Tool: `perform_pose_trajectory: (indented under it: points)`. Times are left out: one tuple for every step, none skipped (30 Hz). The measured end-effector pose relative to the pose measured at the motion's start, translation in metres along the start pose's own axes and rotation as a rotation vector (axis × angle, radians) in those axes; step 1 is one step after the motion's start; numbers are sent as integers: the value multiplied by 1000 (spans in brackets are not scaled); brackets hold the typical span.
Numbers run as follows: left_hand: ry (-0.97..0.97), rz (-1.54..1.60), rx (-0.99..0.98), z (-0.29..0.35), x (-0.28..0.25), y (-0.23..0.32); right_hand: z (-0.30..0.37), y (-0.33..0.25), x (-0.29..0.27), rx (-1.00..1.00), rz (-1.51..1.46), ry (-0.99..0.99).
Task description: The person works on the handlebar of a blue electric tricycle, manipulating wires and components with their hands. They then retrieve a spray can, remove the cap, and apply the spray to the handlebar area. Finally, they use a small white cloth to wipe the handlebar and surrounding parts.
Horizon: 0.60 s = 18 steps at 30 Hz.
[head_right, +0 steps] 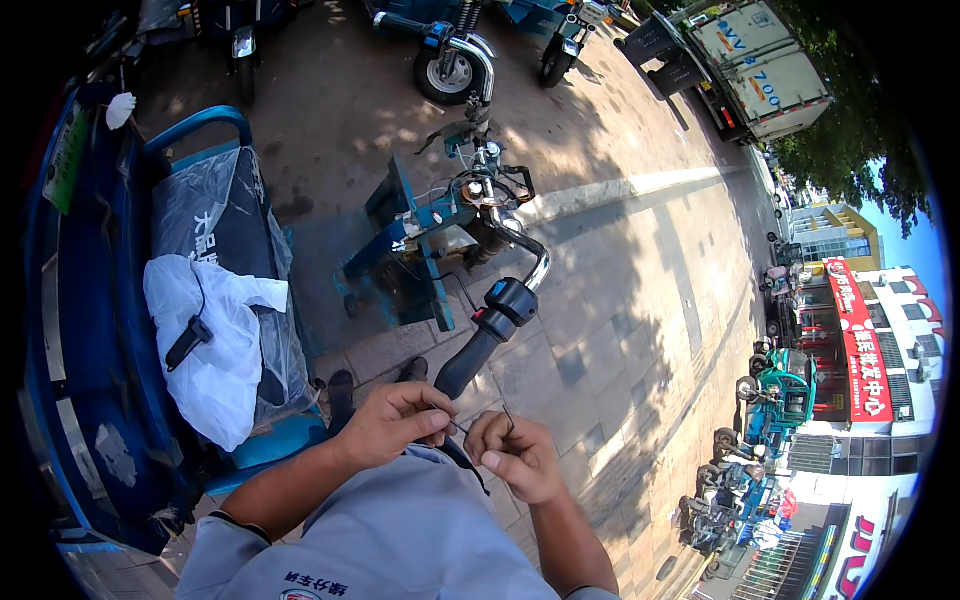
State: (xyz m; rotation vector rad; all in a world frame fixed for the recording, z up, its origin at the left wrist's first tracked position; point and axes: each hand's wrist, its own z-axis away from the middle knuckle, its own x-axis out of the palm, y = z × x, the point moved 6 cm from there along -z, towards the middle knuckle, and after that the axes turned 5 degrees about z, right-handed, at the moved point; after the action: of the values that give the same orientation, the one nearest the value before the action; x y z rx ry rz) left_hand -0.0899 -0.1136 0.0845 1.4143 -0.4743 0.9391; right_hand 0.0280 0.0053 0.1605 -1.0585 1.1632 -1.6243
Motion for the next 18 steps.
perform_pose_trajectory:
  points:
    - [-15, 26, 7, -1, 2, -1, -3, 0, 0, -2, -23, 11]
    - [-30, 53, 14, -1, 3, -3, -5, 0, 1, -1, -18, 8]
    - [-15, 29, 52, -3, 2, -3, -7, -2, 1, 1, -12, 6]
    - [1, 5, 89, -6, 0, -4, -10, -3, 0, 3, -6, 3]
    - [21, -14, 125, -8, -2, -6, -15, -4, 0, -28, 61, 36]
    - [46, -28, 196, -11, -6, -3, -20, -7, 0, -60, 129, 68]
    - [73, -43, 266, -14, -10, 4, -24, -10, -2, -92, 197, 98]
    - [110, -59, 344, -15, -16, 14, -27, -8, -12, -75, 245, 189]
    - [135, -32, 323, -17, -21, 20, -28, -3, -27, -58, 292, 295]
    - [159, -4, 303, -17, -25, 30, -28, -3, -38, -42, 342, 400]
    - [184, 18, 280, -19, -32, 36, -30, 1, -45, 35, 346, 448]
    - [201, 43, 239, -22, -39, 35, -33, 4, -51, 111, 350, 496]
    - [228, 25, 232, -25, -45, 36, -37, 6, -56, 187, 356, 543]
    - [248, 3, 214, -30, -50, 36, -43, 10, -56, 173, 410, 597]
    - [267, -18, 197, -34, -55, 35, -49, 13, -56, 188, 411, 614]
    - [282, -20, 199, -39, -57, 36, -55, 16, -58, 203, 412, 632]
    - [287, 1, 177, -44, -60, 33, -60, 19, -60, 219, 411, 644]
    - [292, 23, 156, -49, -62, 31, -62, 22, -64, 254, 408, 644]
